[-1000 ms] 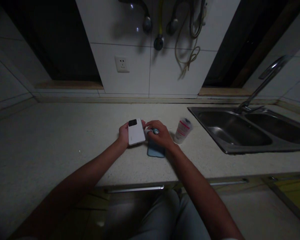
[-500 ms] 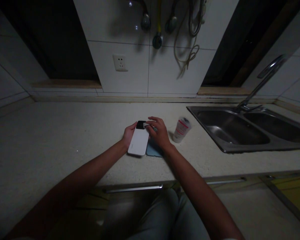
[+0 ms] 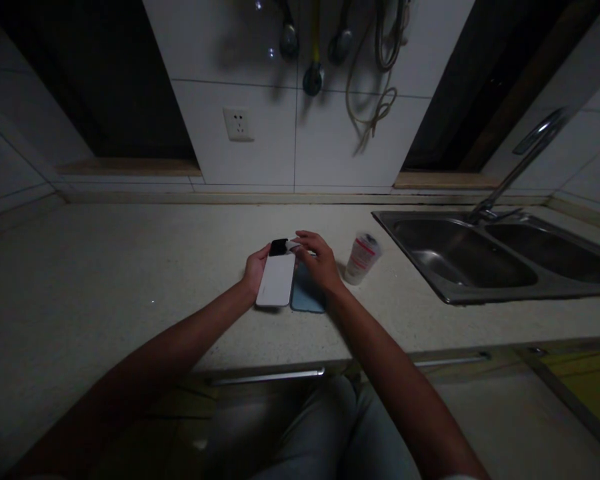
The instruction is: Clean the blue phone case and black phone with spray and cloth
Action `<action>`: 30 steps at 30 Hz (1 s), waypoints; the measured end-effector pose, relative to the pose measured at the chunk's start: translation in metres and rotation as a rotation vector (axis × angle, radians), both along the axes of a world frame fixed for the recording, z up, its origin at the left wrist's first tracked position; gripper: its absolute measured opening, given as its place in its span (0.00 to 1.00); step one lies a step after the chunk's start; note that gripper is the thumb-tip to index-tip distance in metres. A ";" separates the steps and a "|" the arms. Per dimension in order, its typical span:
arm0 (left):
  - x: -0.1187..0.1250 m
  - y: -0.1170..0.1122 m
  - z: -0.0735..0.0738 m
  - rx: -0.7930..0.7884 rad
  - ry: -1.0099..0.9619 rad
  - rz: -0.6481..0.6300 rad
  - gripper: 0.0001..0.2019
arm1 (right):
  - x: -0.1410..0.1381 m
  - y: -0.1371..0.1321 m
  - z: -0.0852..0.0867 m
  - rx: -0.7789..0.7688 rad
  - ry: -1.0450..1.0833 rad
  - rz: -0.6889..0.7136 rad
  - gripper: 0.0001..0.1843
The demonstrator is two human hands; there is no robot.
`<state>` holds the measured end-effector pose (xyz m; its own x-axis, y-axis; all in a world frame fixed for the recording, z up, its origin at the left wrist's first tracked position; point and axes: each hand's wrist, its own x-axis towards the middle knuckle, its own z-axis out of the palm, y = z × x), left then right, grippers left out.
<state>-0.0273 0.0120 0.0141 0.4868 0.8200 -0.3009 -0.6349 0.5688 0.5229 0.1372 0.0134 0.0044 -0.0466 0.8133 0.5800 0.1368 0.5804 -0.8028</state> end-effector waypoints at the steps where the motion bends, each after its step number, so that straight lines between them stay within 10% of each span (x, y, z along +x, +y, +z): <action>1: -0.001 0.001 0.000 -0.006 0.008 0.036 0.25 | 0.000 -0.001 0.001 0.024 -0.022 0.032 0.10; 10: -0.004 0.005 -0.003 0.026 -0.030 0.056 0.24 | 0.000 -0.009 0.008 -0.021 -0.072 0.177 0.07; 21: 0.004 -0.010 -0.001 0.036 -0.066 -0.204 0.33 | 0.002 0.010 -0.005 -0.228 0.071 -0.169 0.17; 30: 0.008 -0.018 0.004 0.022 -0.015 -0.254 0.40 | 0.001 0.009 0.001 -0.009 -0.288 -0.129 0.14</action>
